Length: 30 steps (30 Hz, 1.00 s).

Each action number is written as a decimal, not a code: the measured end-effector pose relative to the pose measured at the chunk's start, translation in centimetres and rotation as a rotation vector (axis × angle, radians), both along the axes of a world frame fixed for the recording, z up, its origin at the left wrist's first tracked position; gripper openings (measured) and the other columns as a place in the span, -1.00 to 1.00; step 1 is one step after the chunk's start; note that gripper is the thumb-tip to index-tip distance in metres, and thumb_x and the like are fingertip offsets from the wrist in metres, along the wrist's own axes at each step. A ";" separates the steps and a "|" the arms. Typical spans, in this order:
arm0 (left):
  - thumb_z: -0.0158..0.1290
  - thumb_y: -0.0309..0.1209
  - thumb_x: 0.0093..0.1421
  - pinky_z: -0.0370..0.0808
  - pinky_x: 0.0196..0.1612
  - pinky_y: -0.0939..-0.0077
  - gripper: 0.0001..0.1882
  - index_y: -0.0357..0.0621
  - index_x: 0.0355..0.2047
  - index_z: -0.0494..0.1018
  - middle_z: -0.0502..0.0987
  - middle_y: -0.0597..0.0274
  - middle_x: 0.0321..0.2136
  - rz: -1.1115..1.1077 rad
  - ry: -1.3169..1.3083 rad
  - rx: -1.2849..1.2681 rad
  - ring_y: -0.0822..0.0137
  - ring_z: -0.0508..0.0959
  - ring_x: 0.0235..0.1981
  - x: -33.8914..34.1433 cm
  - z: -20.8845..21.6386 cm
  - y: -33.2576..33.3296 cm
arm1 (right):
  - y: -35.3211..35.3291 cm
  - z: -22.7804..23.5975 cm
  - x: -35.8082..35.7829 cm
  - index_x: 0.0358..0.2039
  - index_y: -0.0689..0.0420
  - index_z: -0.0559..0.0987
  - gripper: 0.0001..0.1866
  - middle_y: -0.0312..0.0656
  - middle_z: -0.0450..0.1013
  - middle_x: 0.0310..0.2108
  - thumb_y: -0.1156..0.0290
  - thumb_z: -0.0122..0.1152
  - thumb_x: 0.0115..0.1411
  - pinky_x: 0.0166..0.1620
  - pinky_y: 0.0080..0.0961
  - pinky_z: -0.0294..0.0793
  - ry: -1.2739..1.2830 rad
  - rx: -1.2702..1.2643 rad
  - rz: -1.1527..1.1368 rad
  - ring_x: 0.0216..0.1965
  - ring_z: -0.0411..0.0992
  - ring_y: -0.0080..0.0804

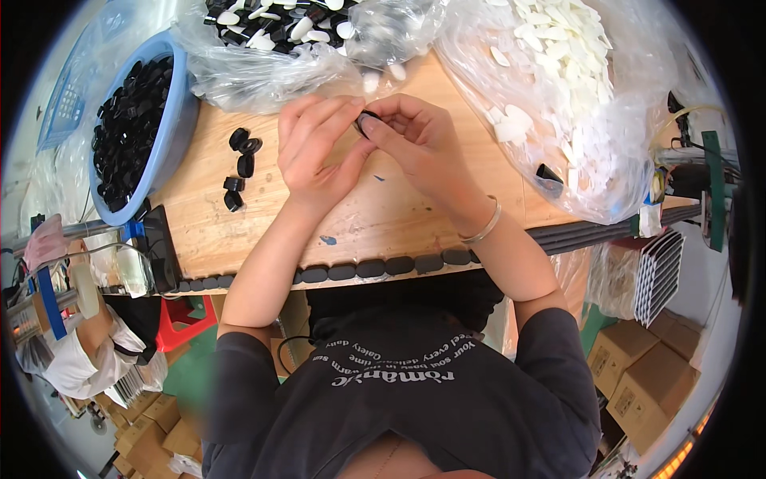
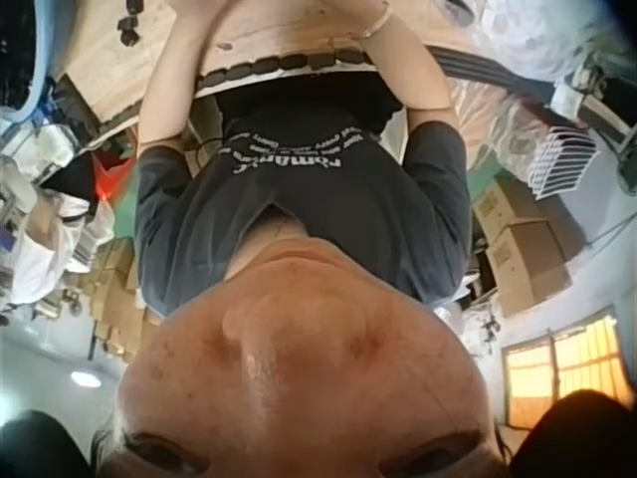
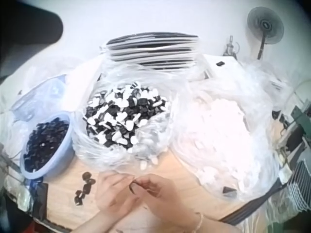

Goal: Assembling small black ring-shaped components with white inserts by hand at a workbench.

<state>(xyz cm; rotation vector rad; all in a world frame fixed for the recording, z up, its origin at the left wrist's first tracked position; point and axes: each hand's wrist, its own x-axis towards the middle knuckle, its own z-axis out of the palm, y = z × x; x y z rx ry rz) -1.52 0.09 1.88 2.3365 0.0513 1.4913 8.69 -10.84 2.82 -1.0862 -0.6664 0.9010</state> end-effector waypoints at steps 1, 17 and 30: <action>0.35 -0.55 -0.31 0.42 -0.16 0.34 -0.51 -0.23 -0.25 0.54 0.57 0.17 -0.29 -0.003 0.002 -0.002 0.11 0.46 -0.25 0.1 0.0 0.0 | 0.0 0.0 -0.1 -0.28 0.28 0.54 -0.84 -0.25 0.51 -0.40 0.48 0.22 0.16 -0.33 -0.72 0.43 0.018 0.018 -0.037 -0.39 0.47 -0.64; 0.34 -0.56 -0.29 0.42 -0.12 0.32 -0.51 -0.22 -0.22 0.56 0.57 0.15 -0.30 0.064 0.119 -0.031 0.09 0.46 -0.23 0.5 -0.6 0.4 | 0.8 -0.7 0.8 -0.27 0.30 0.54 -0.85 -0.24 0.51 -0.38 0.50 0.19 0.19 -0.28 -0.74 0.42 0.005 -0.132 -0.051 -0.37 0.46 -0.66; 0.36 -0.51 -0.23 0.40 -0.10 0.31 -0.55 -0.24 -0.25 0.54 0.56 0.15 -0.27 0.036 0.098 -0.099 0.10 0.46 -0.20 -0.5 0.3 0.5 | -1.7 1.3 18.6 -0.31 0.22 0.63 -0.80 -0.04 0.57 -0.41 0.39 0.22 0.08 -0.24 -0.48 0.50 -1.091 -0.642 -0.693 -0.36 0.56 -0.30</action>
